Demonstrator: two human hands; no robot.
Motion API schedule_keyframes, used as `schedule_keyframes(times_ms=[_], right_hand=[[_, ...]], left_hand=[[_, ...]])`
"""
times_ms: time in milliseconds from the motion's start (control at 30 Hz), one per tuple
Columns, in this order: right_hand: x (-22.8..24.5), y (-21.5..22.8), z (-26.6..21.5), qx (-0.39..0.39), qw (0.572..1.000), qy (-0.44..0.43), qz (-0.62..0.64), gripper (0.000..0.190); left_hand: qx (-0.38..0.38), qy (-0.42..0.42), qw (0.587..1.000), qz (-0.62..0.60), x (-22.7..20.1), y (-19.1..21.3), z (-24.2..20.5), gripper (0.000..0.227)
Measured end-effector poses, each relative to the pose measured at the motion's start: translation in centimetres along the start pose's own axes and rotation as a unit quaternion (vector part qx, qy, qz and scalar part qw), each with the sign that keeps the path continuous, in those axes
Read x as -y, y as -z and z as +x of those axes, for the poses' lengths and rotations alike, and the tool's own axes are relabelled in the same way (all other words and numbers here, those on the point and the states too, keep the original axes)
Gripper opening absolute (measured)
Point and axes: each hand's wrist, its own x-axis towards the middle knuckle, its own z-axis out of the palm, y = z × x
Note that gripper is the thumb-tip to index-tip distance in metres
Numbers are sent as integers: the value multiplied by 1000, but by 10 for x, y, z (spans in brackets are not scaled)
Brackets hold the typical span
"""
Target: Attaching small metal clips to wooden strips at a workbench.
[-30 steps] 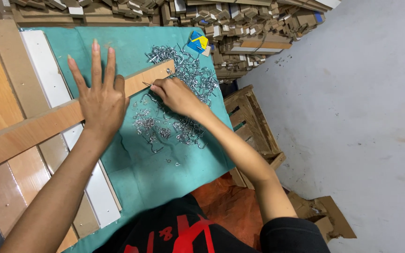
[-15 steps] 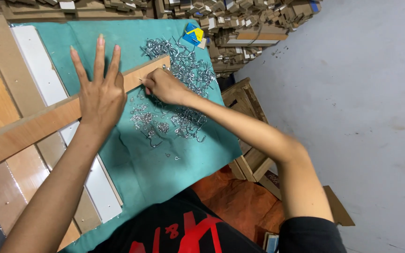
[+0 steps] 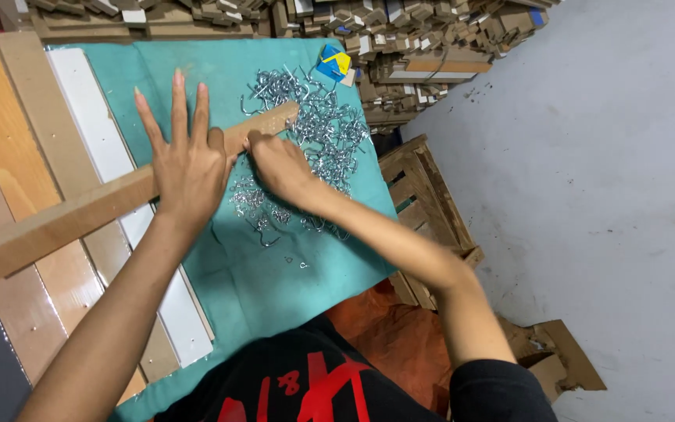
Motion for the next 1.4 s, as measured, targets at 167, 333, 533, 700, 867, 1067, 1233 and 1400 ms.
schedule_keyframes(times_ms=[167,333,533,700,867,1067,1233,1400], right_hand=[[-4,-24,-13,-99,993,-31,49,31],[-13,-42,-16,-200,979,-15,38,36],[-18,-55,-15,-261,962,4,80,27],[-15,-56,-28,-286,926,-23,248,51],[-20,-42,-32,-279,928,-45,241,64],[-26,-52,-32,-303,940,-2,156,47],[-27,-50,-31,-331,933,38,141,38],[-12,-46,-33,-276,948,33,157,34]], left_hand=[[-6,19,1000,-18,-3,20,2,28],[9,38,999,17,-8,17,-4,36],[-79,36,996,1,-15,20,-2,22],[-80,41,996,21,-12,12,-6,25],[-61,43,997,2,-7,2,-12,23],[-75,35,997,1,-7,3,-11,33],[-55,28,998,0,-5,6,-10,29],[41,19,997,62,1,1,-13,43]])
